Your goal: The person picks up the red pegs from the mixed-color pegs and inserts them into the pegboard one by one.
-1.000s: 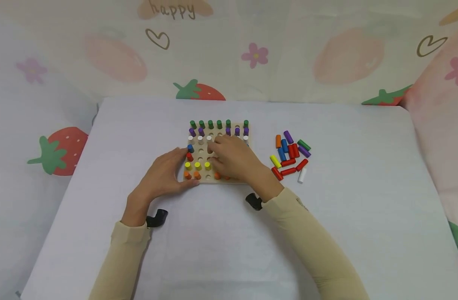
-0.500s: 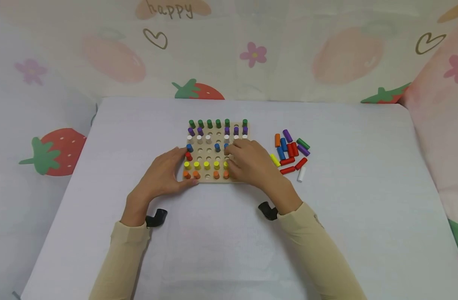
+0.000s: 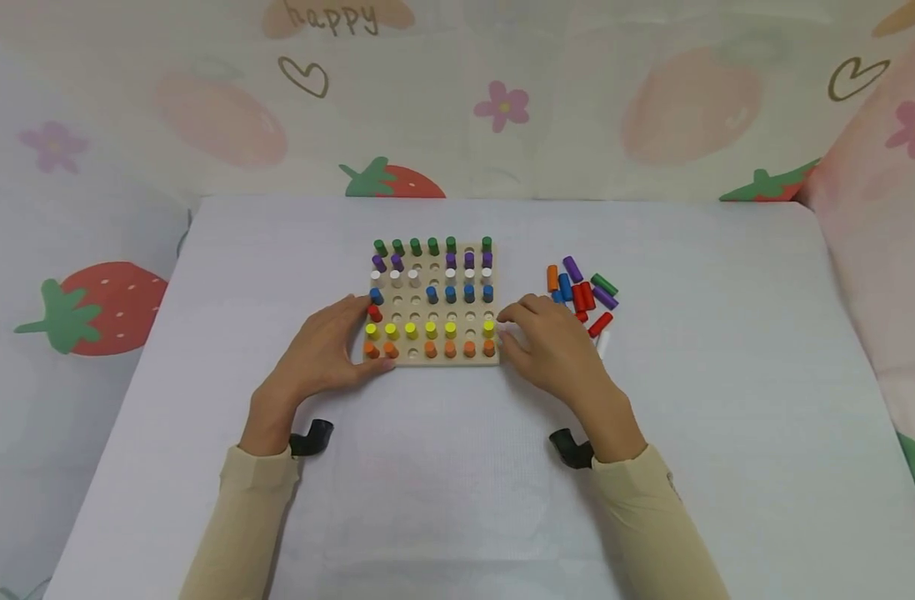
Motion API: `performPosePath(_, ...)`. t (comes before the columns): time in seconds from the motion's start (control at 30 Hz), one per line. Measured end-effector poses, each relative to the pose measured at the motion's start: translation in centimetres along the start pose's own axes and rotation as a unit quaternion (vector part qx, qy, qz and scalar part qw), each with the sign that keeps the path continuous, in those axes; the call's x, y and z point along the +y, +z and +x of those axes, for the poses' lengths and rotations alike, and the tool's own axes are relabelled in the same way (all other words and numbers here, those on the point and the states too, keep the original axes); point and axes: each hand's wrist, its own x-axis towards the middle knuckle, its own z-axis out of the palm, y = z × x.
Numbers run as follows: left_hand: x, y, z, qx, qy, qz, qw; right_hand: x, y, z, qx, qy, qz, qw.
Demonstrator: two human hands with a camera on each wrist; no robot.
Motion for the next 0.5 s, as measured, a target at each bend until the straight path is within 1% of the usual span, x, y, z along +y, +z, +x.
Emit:
performPosePath(0.1, 0.0, 0.0, -0.1, 0.0, -0.002, 0.0, 1.0, 1.0, 0.2, -1.0, 0.009, 0.024, 0.007, 1.0)
performPosePath(0.23, 0.1, 0.0, 0.0, 0.0, -0.004, 0.0, 1.0, 2.0, 0.4, -2.0, 0.009, 0.055, 0.011, 0.998)
performPosePath(0.37, 0.2, -0.1, 0.0, -0.003, -0.005, -0.001, 1.0, 2.6, 0.5, -2.8, 0.014, 0.067, 0.002, 0.998)
performPosePath(0.5, 0.2, -0.1, 0.0, -0.007, -0.007, 0.0, 1.0, 3.0, 0.6, -3.5, 0.027, 0.073, -0.003, 0.997)
